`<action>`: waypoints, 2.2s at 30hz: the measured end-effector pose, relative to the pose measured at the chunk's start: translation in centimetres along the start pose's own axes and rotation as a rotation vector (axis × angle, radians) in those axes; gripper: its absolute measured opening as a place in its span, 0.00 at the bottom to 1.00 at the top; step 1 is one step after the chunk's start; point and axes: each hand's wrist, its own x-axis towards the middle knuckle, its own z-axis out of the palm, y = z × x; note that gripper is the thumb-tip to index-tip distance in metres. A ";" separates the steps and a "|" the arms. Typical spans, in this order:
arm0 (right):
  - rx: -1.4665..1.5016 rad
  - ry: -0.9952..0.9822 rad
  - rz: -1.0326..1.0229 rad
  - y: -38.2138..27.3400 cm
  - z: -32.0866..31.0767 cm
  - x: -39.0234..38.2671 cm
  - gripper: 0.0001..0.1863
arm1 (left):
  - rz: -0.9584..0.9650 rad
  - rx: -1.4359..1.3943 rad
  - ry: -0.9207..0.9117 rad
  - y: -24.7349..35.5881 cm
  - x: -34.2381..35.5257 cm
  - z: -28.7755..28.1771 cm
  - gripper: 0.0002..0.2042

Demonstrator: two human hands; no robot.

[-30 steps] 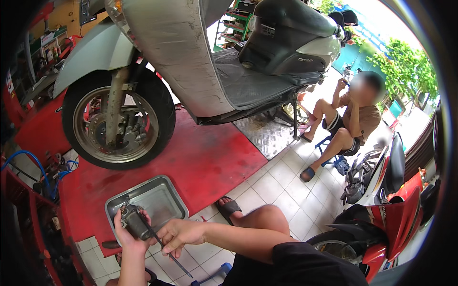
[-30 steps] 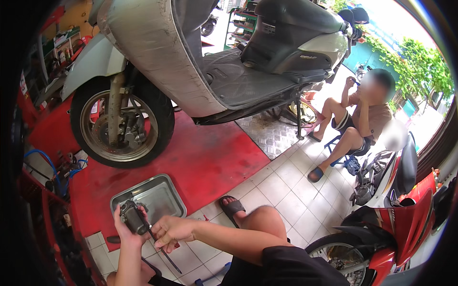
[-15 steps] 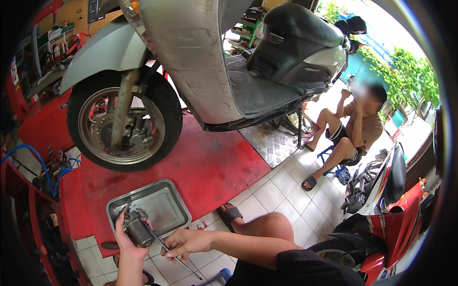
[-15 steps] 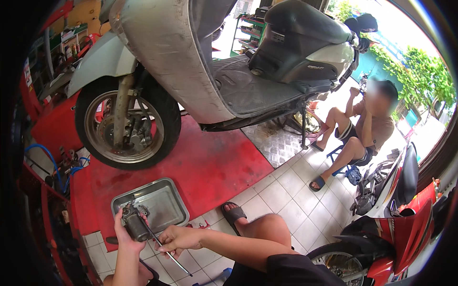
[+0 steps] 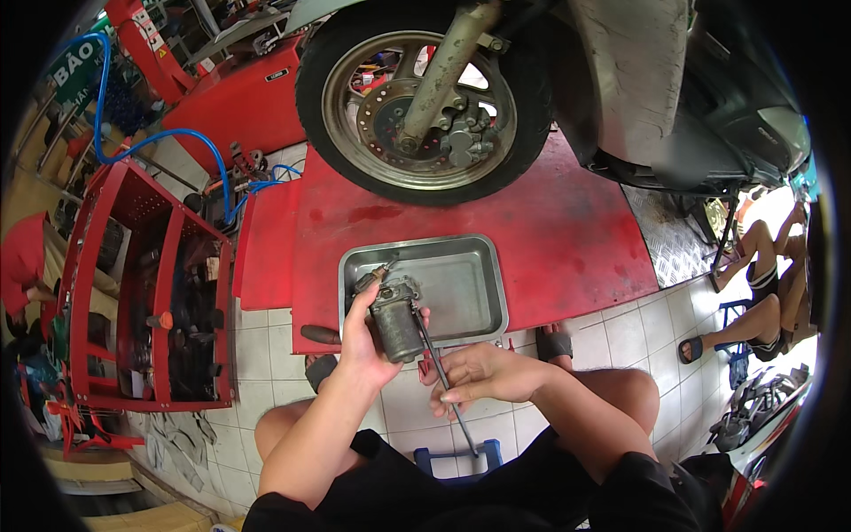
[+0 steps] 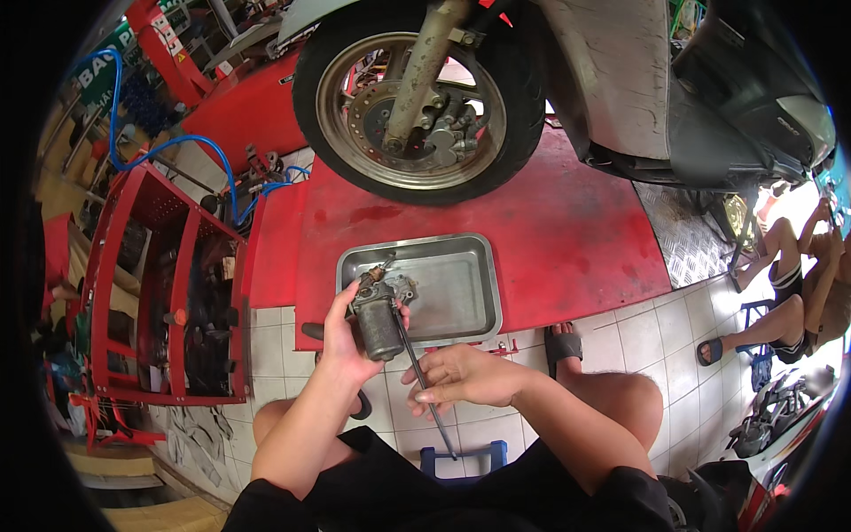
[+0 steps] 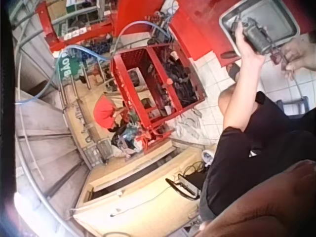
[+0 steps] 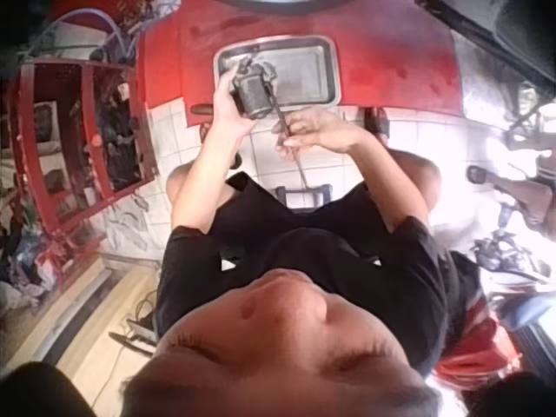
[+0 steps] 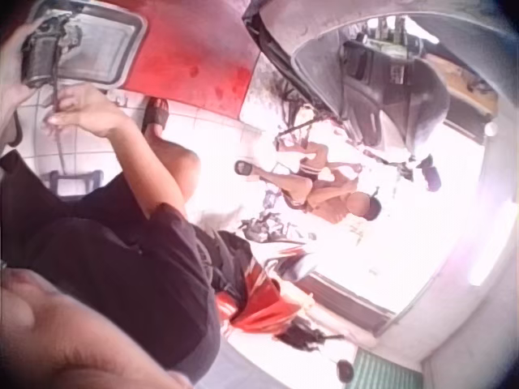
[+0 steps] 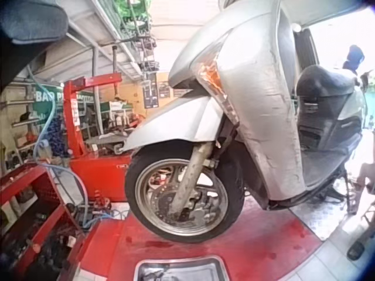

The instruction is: The person disassembles a cylindrical scooter part using a screwdriver, removes internal components, and places them in a metal tray. They then reassemble the part by inserting the components back into the housing.

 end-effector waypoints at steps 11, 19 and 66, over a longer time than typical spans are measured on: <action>-0.098 0.075 -0.013 0.3 -0.7 0.0 0.24 | -0.007 0.016 -0.024 0.0 0.5 -0.1 0.28; -0.019 0.133 0.036 0.3 -0.9 -0.6 0.27 | -0.006 0.012 -0.018 -0.1 1.1 -0.1 0.28; -0.533 0.637 0.014 2.1 -5.2 -6.4 0.16 | 0.073 0.291 0.047 -4.9 7.0 0.4 0.21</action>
